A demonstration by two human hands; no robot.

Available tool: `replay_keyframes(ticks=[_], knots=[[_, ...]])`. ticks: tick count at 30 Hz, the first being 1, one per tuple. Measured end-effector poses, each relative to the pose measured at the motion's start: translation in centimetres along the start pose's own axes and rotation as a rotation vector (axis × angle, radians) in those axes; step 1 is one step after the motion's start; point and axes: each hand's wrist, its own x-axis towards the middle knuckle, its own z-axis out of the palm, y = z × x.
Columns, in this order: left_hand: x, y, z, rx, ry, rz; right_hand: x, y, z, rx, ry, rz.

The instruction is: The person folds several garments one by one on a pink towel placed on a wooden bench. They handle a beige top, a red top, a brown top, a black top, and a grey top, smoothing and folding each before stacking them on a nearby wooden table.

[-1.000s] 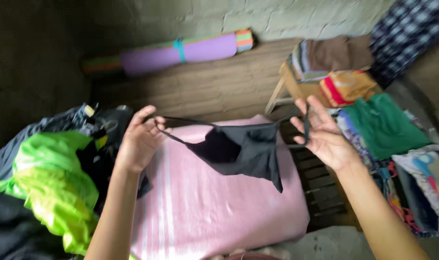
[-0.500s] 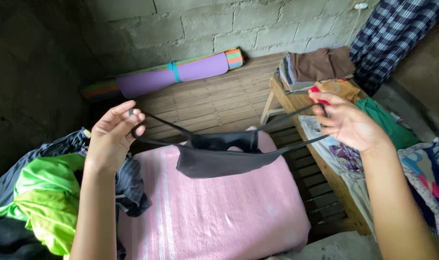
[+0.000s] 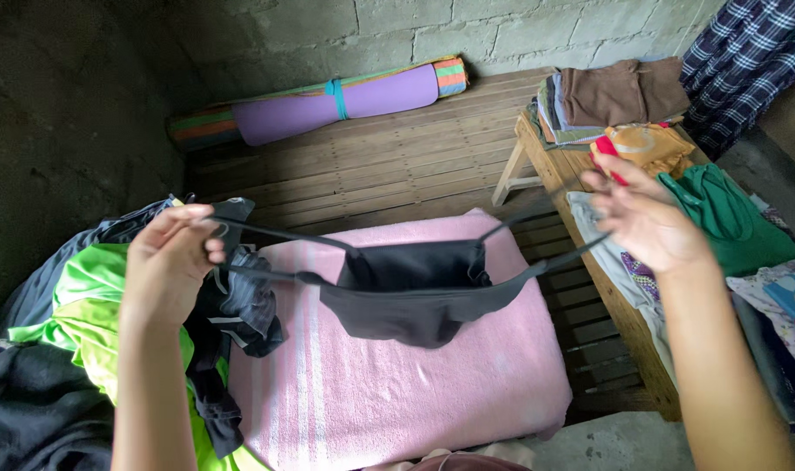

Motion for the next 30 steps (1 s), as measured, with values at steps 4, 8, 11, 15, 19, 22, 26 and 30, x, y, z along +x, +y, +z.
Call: replay_keyframes(ticks=[4,8,11,15,19,22,26,30], knots=[[3.4,-0.5,1.0,-0.188,-0.03,-0.063,4.3,1.7,0.7,-0.215,0.16,-0.074],[5.0,1.9,3.2,-0.278,-0.08,0.113,6.9,0.3,2.6,-0.251,0.2,-0.204],[3.0,3.7,4.1,-0.266,-0.174,0.219,6.2,-1.0,4.3,-0.277,0.118,-0.261],[-2.0,3.2,2.9,0.151,-0.298,0.172,1.9,-1.0,5.6,-0.46,0.005,-0.066],[-6.8,-3.5,0.1,0.67,-0.449,-0.325,-3.9,3.2,4.3,-0.748,0.038,0.448],[-10.4,-12.4,-0.7,0.728,-0.661,-0.4,-8.5,8.4,1.2,-0.784,0.082,0.842],[-15.3,-22.2,-1.4,0.936,-0.712,-0.763,-14.2,16.2,-4.5,-0.735,0.054,1.008],[-17.8,-28.0,-3.0,1.046,-0.64,-0.639,-18.0,21.9,-10.2,-0.928,0.025,1.13]])
